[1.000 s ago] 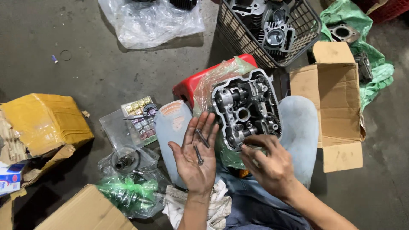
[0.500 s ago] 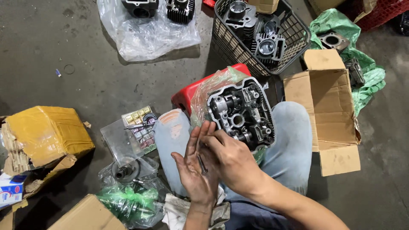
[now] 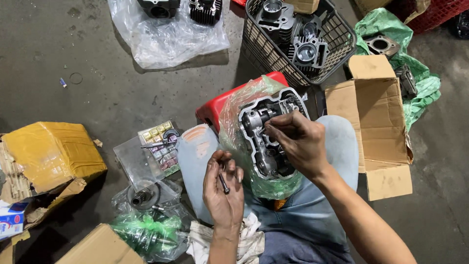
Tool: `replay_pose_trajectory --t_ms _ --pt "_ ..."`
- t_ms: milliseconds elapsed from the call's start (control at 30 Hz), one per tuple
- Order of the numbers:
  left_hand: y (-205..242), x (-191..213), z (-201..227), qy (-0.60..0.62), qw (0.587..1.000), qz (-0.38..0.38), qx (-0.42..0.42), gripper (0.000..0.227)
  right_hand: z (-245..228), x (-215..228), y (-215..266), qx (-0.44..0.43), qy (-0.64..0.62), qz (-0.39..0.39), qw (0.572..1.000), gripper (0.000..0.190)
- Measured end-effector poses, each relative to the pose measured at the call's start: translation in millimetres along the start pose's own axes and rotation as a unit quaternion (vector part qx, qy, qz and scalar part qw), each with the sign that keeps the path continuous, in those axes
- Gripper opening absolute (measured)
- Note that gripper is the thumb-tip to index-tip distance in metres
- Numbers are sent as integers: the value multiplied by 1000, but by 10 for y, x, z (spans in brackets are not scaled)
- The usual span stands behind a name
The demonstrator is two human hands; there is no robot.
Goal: The person works on a disassembled engine cylinder head, using a hammer to tap components and a screwdriver to adjust internal parts. They also retrieve small metal pieces from a cardboard box and place them into the engine assembly.
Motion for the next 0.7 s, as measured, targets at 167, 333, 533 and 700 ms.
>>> replay_pose_trajectory --t_ms 167,333,533,700 --pt "-12 2 -6 4 1000 -4 4 29 -177 86 2 155 95 -64 981 18" --pt "-18 0 -32 -4 1000 -7 8 26 -180 125 67 162 150 -107 969 34" --pt "48 2 -38 0 1000 -18 -18 24 -202 240 134 171 301 -177 921 47" --pt "81 -117 -33 56 997 -45 -10 44 -259 268 365 88 81 -27 992 45"
Point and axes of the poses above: each hand's wrist, its own y-axis away from the middle knuckle, its own x-axis out of the back of the hand, z = x × y, the point moved 1 cm from there along -y, towards the middle knuckle, and after that the axes turned 9 degrees about z, right-handed, at the moved point
